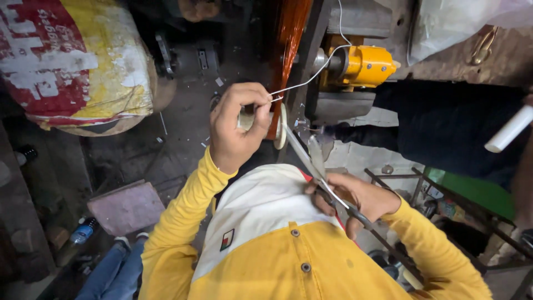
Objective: The person operates a manual wire winding machine, winding copper wire onto a white spool. They repeatedly start and stop the machine, tie off the wire with a thin string, and trim the excess string with scissors.
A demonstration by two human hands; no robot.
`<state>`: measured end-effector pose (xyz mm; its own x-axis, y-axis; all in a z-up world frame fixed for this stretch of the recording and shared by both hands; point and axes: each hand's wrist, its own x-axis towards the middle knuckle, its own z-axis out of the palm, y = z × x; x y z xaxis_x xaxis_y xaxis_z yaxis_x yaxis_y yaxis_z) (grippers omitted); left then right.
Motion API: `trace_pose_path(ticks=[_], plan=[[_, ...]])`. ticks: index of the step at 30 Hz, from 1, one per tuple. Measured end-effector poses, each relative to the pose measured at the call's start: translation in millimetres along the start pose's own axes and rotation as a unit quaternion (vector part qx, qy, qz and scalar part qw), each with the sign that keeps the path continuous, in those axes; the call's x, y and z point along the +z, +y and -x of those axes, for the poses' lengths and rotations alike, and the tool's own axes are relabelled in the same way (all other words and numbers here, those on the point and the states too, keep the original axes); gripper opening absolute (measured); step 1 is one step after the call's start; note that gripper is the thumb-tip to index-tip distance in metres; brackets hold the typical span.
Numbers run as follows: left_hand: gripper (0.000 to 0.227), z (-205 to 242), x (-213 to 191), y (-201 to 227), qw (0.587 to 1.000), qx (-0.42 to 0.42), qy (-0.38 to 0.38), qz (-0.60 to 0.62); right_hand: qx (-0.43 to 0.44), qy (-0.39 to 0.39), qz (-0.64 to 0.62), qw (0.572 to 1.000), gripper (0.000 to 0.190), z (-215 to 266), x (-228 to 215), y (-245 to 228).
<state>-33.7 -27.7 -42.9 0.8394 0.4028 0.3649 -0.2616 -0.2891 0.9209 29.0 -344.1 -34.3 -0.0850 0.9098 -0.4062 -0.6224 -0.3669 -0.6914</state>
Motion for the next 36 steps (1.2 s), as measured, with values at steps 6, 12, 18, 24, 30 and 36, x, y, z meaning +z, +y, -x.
trace_pose_path(ticks=[6,12,18,24,30,36], plan=[[0.02,1.4,3.6,-3.1,0.999,0.023,0.006,-0.026,0.033,0.05,-0.045,0.997,0.109,-20.1,24.0,-29.6],[0.022,9.1,6.2,-10.7,0.997,0.03,0.047,-0.053,0.018,0.038,-0.013,0.999,0.105,-44.2,29.1,-35.8],[0.023,14.9,7.6,-16.2,0.994,0.068,0.048,-0.065,0.014,0.047,-0.056,0.997,0.103,-44.3,34.1,-37.2],[0.021,16.2,7.3,-23.5,0.998,0.061,-0.001,0.004,-0.048,0.045,-0.095,0.993,0.098,-58.5,31.9,-47.5],[0.021,17.9,8.2,-29.7,0.997,0.069,-0.016,-0.006,-0.066,0.06,-0.064,0.994,0.096,-81.8,30.5,-62.1],[0.024,17.8,7.8,-31.8,0.997,0.066,-0.027,0.013,-0.062,0.064,-0.039,0.995,0.097,-89.2,30.4,-71.8]])
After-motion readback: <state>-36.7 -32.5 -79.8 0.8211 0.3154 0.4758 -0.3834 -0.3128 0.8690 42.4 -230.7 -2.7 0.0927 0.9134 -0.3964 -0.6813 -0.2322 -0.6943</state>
